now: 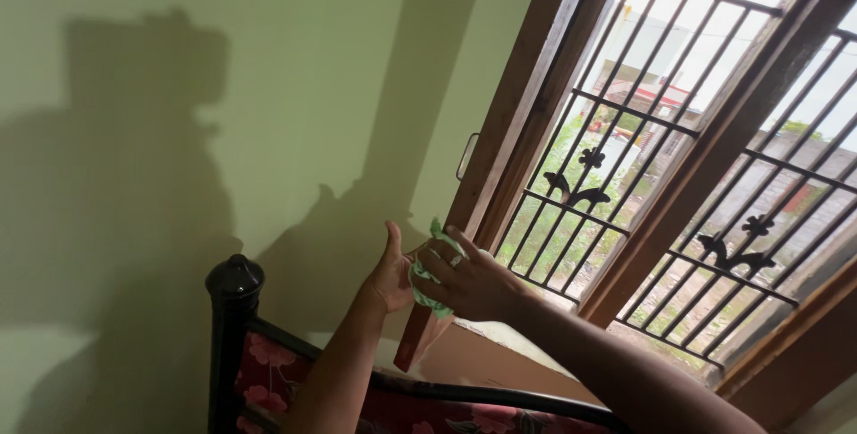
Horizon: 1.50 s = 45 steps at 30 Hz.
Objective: The person wipes the glass panes and wooden frame of a window using a green cloth.
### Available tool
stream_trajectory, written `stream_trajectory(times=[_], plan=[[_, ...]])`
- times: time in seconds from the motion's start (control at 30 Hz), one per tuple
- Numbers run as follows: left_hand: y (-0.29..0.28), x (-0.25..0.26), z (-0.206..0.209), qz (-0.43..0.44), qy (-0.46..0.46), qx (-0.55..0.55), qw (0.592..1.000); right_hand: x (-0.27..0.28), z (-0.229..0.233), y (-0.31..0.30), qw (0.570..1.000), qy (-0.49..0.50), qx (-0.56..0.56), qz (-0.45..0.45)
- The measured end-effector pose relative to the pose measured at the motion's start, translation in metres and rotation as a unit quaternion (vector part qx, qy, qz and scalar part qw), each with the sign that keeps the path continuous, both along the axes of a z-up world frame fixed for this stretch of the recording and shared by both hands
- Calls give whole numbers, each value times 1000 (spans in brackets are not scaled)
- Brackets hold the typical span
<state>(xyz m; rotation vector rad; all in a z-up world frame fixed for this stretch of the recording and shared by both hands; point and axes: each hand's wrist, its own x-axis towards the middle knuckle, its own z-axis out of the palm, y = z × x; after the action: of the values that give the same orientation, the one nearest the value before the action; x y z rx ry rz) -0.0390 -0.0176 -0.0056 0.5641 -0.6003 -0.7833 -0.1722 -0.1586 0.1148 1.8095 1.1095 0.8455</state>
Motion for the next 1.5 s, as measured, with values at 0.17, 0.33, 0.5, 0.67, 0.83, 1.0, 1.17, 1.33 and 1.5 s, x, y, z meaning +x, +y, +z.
stream_trajectory(times=[0.17, 0.33, 0.5, 0.67, 0.83, 1.0, 1.17, 1.33, 1.5], plan=[[-15, -8, 1, -8, -64, 12, 998, 2, 70, -1, 995, -95, 36, 7], [-36, -14, -9, -35, -133, -38, 990, -23, 110, -10, 987, -133, 87, -27], [-52, -24, -4, -67, -79, -67, 992, -28, 49, -20, 992, -53, 62, -99], [-47, -36, 15, -60, -51, 26, 997, -50, -27, -34, 991, 67, -54, -103], [-58, -23, 5, -492, -63, -393, 774, -50, -11, -52, 988, 121, -76, -65], [-53, -28, 14, -37, -167, 33, 985, -44, 79, -69, 955, 106, 110, -255], [-50, -26, 16, -20, -186, 36, 982, -42, 133, -77, 980, -147, 129, 44], [-48, -17, 8, 58, -236, 68, 968, -15, 93, -66, 987, -97, 123, 29], [-31, -2, -1, 103, -198, 56, 973, -11, 35, -50, 989, 9, 97, 108]])
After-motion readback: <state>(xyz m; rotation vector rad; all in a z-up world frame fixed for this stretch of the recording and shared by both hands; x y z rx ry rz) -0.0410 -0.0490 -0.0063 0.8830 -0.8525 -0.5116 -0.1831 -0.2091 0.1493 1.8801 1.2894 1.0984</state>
